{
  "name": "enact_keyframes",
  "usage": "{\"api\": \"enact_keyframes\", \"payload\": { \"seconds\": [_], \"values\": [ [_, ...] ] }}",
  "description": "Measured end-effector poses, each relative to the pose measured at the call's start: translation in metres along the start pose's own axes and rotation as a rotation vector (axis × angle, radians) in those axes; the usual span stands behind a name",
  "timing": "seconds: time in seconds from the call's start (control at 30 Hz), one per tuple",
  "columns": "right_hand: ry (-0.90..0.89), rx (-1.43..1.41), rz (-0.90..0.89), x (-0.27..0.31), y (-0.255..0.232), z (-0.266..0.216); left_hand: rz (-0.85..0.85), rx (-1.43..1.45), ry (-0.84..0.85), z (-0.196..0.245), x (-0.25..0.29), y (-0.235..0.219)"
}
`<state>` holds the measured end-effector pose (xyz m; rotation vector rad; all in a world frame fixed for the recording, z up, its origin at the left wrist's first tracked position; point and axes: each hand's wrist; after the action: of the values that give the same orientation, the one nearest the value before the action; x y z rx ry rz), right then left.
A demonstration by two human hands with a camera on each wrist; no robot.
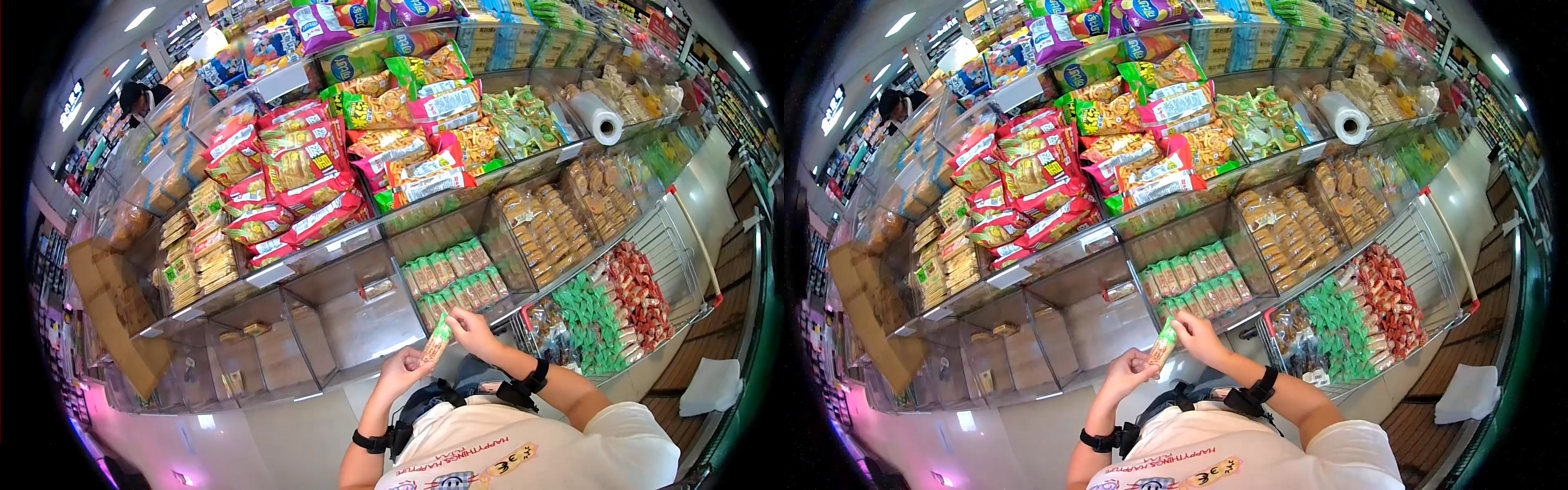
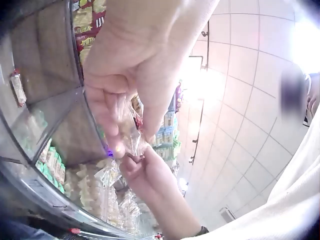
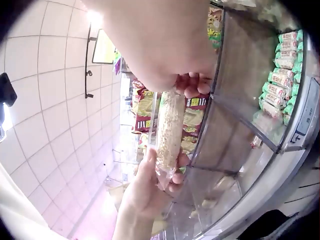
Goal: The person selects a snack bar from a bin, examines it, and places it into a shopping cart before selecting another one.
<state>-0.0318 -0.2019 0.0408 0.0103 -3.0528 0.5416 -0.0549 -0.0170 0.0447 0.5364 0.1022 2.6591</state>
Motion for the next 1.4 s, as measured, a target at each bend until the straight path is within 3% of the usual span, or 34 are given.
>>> {"api": "enact_keyframes", "payload": {
  "seconds": [0.07, 0.17, 0.3, 0.33, 0.43, 0.47, 0.5, 0.57, 0.6, 0.67, 0.7, 0.77, 0.8, 0.87, 1.0, 1.1, 1.13, 1.23, 1.27, 1.33, 1.4],
  "values": [
    [0.07, -0.141, -0.012, -0.006, 0.001, 0.016, 0.049, 0.09, -0.013, -0.009, -0.009, 0.002],
    [0.272, -0.584, -0.052, -0.016, -0.002, 0.017, 0.132, 0.149, 0.034, -0.023, -0.03, 0.008],
    [0.309, -0.408, -0.276, -0.014, 0.005, 0.046, 0.118, -0.029, 0.119, -0.018, -0.061, 0.024],
    [0.322, -0.42, -0.245, -0.018, 0.003, 0.055, 0.142, -0.31, 0.068, -0.008, -0.067, 0.027],
    [0.437, -0.299, -0.262, -0.046, -0.012, 0.085, 0.015, -0.557, 0.049, -0.018, -0.102, 0.028],
    [0.359, -0.355, -0.156, -0.055, -0.01, 0.095, -0.031, -0.651, 0.11, -0.028, -0.114, 0.026],
    [0.428, -0.038, -0.15, -0.071, -0.005, 0.151, -0.028, -0.762, 0.121, -0.021, -0.12, 0.029],
    [0.068, 0.251, 0.047, -0.096, -0.01, 0.196, -0.026, -0.986, 0.141, -0.004, -0.135, 0.039],
    [0.203, 0.281, -0.024, -0.106, -0.018, 0.188, -0.045, -1.015, 0.018, -0.001, -0.146, 0.043],
    [0.475, 0.346, -0.17, -0.126, -0.042, 0.153, -0.048, -1.101, 0.128, -0.026, -0.174, 0.043],
    [0.447, 0.376, -0.207, -0.137, -0.038, 0.181, -0.051, -1.141, 0.182, -0.035, -0.187, 0.044],
    [0.391, 0.435, -0.282, -0.16, -0.022, 0.268, -0.108, -1.269, 0.101, -0.039, -0.21, 0.049],
    [0.422, 0.487, -0.289, -0.165, -0.037, 0.22, -0.117, -1.358, 0.103, -0.056, -0.225, 0.048],
    [0.38, 0.434, -0.327, -0.178, -0.035, 0.236, -0.171, -1.463, 0.009, -0.07, -0.25, 0.049],
    [0.416, 0.403, -0.34, -0.193, -0.033, 0.232, -0.136, -1.52, 0.025, -0.089, -0.286, 0.04],
    [0.477, 0.444, -0.336, -0.207, -0.029, 0.23, -0.229, -1.624, 0.054, -0.119, -0.308, 0.033],
    [0.56, 0.444, -0.427, -0.215, -0.033, 0.217, -0.257, -1.584, -0.025, -0.121, -0.312, 0.033],
    [0.888, -0.162, -0.365, -0.202, -0.081, 0.139, -0.096, -1.323, -0.253, -0.124, -0.323, 0.031],
    [0.921, -0.221, -0.363, -0.201, -0.085, 0.128, 0.019, -1.528, 0.078, -0.137, -0.312, 0.027],
    [0.922, -0.228, -0.353, -0.2, -0.083, 0.134, -0.009, -1.191, -0.012, -0.139, -0.3, 0.019],
    [0.851, -0.085, -0.354, -0.199, -0.072, 0.156, -0.035, -1.139, -0.055, -0.14, -0.286, 0.015]
  ]
}}
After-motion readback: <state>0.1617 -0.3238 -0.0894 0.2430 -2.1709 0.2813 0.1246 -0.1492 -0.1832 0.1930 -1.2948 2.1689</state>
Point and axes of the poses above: each hand's wrist, its own x-axis away from the middle knuckle, its own y-axis out of the palm, z = x × y, and after that the axes turned 6 degrees about x, right-handed
